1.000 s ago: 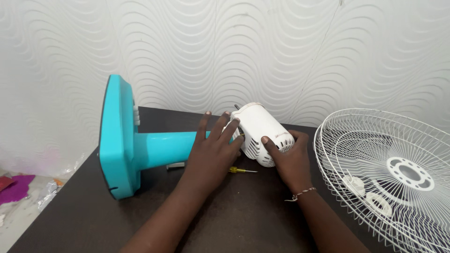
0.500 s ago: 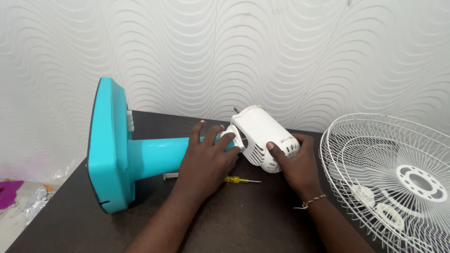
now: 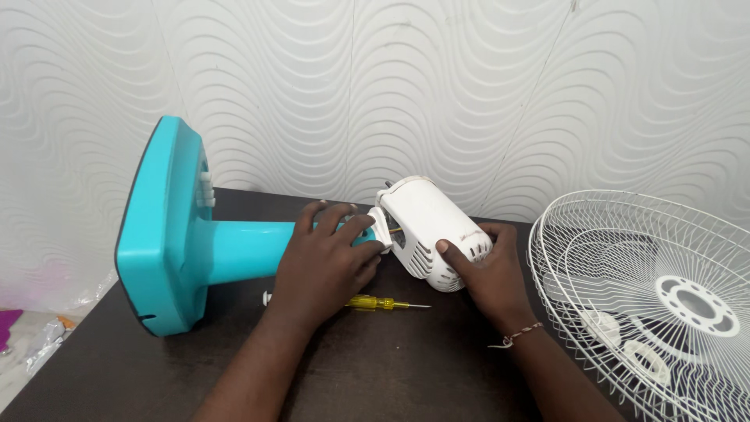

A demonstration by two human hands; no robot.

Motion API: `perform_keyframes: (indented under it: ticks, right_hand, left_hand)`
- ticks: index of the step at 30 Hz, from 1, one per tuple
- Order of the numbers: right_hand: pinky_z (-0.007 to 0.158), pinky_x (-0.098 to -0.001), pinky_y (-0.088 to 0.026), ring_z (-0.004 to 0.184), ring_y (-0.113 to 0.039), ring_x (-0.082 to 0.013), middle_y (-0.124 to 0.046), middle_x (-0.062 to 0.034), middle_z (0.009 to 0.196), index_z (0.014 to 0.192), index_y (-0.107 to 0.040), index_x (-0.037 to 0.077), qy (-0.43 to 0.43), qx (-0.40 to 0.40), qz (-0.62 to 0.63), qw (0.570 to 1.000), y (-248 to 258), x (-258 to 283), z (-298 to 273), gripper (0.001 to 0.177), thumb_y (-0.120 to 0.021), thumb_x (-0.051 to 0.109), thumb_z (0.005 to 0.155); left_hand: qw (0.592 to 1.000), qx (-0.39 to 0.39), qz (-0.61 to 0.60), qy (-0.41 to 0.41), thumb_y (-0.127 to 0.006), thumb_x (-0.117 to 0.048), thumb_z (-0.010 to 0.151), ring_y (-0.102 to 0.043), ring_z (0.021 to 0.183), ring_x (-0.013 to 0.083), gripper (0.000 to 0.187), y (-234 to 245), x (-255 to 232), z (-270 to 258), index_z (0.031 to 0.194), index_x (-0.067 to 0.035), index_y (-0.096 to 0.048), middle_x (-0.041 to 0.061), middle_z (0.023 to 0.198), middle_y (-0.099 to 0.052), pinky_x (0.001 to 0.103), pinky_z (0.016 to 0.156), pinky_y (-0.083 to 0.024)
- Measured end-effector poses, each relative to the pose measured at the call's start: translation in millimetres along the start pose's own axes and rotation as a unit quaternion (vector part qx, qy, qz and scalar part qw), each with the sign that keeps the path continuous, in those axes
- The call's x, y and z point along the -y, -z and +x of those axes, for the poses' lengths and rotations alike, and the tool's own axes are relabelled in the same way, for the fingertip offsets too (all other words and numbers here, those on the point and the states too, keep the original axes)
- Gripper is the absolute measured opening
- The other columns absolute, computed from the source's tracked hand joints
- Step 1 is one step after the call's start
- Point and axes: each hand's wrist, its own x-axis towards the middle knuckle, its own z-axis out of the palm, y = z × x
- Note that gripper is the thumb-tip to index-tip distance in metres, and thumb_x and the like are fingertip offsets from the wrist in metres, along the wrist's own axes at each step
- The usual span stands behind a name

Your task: The person aligns and secures the white fan motor housing to the turquoise neck and base of an electric fan. They rotate the assembly to check fit and tighten the connection by hand, then pick up a yellow screwdriver to fasten the joint.

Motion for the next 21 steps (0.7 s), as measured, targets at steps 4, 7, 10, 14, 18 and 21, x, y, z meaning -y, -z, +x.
perform_keyframes:
  ticks: [4, 7, 10, 14, 18, 21]
  right_hand:
    - [0.074, -0.0383, -0.065, 0.095, -0.073, -0.0281, -0.064, -0.0262, 0.112, 0.128, -0.043, -0.007, -0.015, 0.003, -0.012, 1.000, 0, 1, 2, 0.083, -0.081, 0.046, 0.076]
    - [0.077, -0.0383, -0.064, 0.098, -0.072, -0.0276, -0.063, -0.0255, 0.114, 0.128, -0.043, -0.007, 0.003, 0.004, -0.013, 1.000, 2, -4, 3, 0.083, -0.083, 0.044, 0.076]
    - [0.079, -0.0383, -0.063, 0.100, -0.071, -0.0271, -0.063, -0.0246, 0.116, 0.130, -0.044, -0.006, 0.002, 0.013, -0.006, 1.000, 3, -9, 8, 0.082, -0.082, 0.043, 0.077]
    - [0.080, -0.0381, -0.063, 0.103, -0.070, -0.0268, -0.063, -0.0247, 0.118, 0.131, -0.044, -0.006, 0.014, 0.019, 0.018, 1.000, 3, -17, 14, 0.081, -0.081, 0.042, 0.078]
    - [0.081, -0.0385, -0.063, 0.103, -0.070, -0.0271, -0.062, -0.0249, 0.118, 0.132, -0.043, -0.005, 0.016, 0.012, -0.001, 1.000, 2, -20, 15, 0.080, -0.080, 0.042, 0.078]
    - [0.080, -0.0391, -0.063, 0.103, -0.070, -0.0277, -0.063, -0.0250, 0.118, 0.132, -0.043, -0.005, 0.008, 0.009, 0.004, 1.000, 2, -20, 14, 0.080, -0.079, 0.043, 0.079]
  left_hand:
    - [1.000, -0.001, -0.007, 0.001, -0.082, -0.026, 0.075, -0.055, 0.124, 0.0284, 0.021, 0, 1, 0, 0.094, -0.018, -0.080, 0.004, 0.119, -0.068, 0.055, 0.109, -0.037]
    - [1.000, -0.004, -0.009, 0.006, -0.082, -0.025, 0.075, -0.055, 0.124, 0.0289, 0.021, 1, -1, 0, 0.094, -0.018, -0.080, 0.004, 0.119, -0.068, 0.056, 0.110, -0.036]
    - [1.000, -0.014, -0.003, 0.008, -0.082, -0.024, 0.074, -0.055, 0.123, 0.0291, 0.021, 0, -4, 1, 0.094, -0.017, -0.079, 0.004, 0.119, -0.069, 0.059, 0.111, -0.034]
    - [1.000, -0.011, -0.004, 0.020, -0.081, -0.023, 0.073, -0.055, 0.122, 0.0292, 0.020, -3, -8, 1, 0.092, -0.016, -0.080, 0.004, 0.118, -0.068, 0.062, 0.112, -0.032]
    - [1.000, -0.015, -0.008, 0.021, -0.080, -0.022, 0.076, -0.056, 0.122, 0.0284, 0.013, -4, -8, 0, 0.089, -0.018, -0.080, 0.003, 0.118, -0.068, 0.061, 0.112, -0.032]
    - [1.000, -0.012, -0.010, 0.018, -0.080, -0.022, 0.076, -0.056, 0.121, 0.0287, 0.014, -5, -7, 0, 0.089, -0.018, -0.080, 0.003, 0.117, -0.068, 0.061, 0.111, -0.033]
